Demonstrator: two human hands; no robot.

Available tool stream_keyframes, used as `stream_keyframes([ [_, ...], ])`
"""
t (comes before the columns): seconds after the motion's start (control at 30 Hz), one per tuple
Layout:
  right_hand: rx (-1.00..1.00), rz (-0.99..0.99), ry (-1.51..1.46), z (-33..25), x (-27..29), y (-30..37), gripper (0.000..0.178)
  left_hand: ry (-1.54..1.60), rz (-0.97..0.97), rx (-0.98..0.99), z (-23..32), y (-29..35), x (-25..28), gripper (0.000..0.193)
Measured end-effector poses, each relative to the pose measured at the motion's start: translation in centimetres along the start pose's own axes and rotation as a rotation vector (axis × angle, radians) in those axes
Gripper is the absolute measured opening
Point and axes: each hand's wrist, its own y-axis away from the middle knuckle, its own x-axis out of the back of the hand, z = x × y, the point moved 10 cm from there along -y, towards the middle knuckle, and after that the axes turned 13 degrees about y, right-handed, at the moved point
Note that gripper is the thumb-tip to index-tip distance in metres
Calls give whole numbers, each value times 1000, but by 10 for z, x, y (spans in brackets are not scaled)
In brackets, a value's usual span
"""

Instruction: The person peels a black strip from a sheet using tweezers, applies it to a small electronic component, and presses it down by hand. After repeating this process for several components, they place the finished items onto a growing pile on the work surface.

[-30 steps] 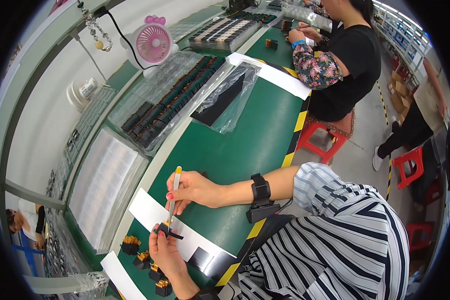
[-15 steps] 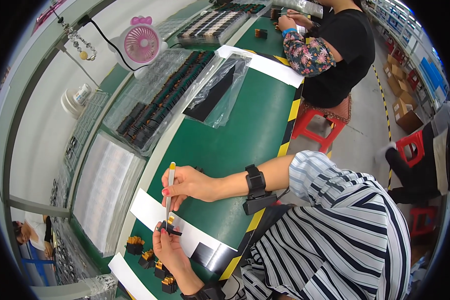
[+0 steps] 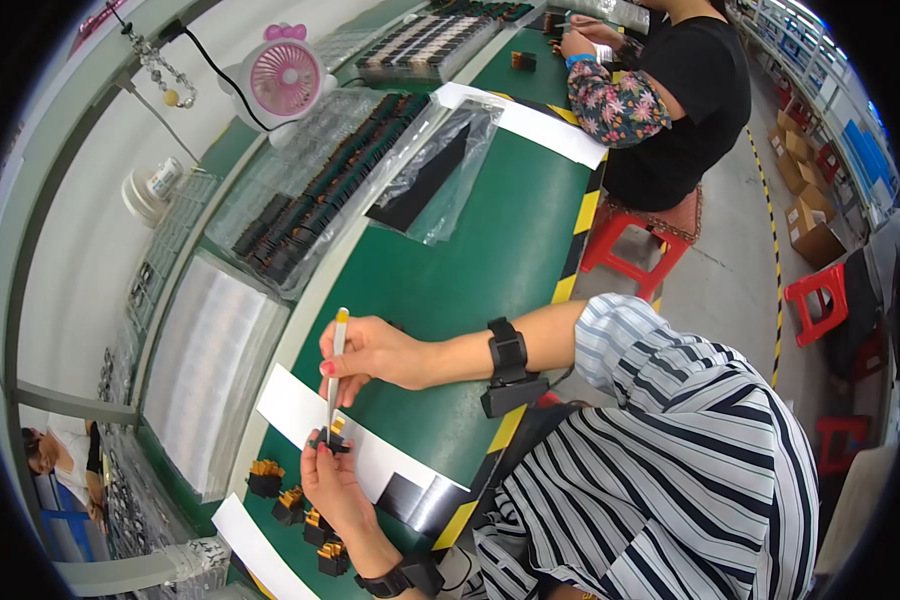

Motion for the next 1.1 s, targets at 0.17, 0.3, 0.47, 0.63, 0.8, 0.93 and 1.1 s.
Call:
stream_keyframes([
  [0.17, 13, 1, 16, -5, 3, -2, 13, 21, 22, 5, -3, -2, 2, 24],
  [0.3, 16, 20, 3, -5, 8, -4, 13, 42, 37, 55, -7, -4, 5, 23],
  [0.47, 52, 30, -10, -15, 12, -3, 13, 45, 58, 78, -13, -8, 13, 22],
  [0.63, 95, 19, -4, -22, 15, -2, 14, 47, 50, 89, -19, -5, 12, 22],
  [0.8, 104, 11, -21, -15, 14, -7, 14, 22, 51, 49, -10, -5, 7, 22],
  [0.93, 86, 24, -108, -7, 11, -9, 16, -1, 65, 25, -7, -4, 8, 22],
  [1.1, -10, 39, -176, 1, 10, -5, 17, -52, 46, 67, -10, -5, 8, 23],
])
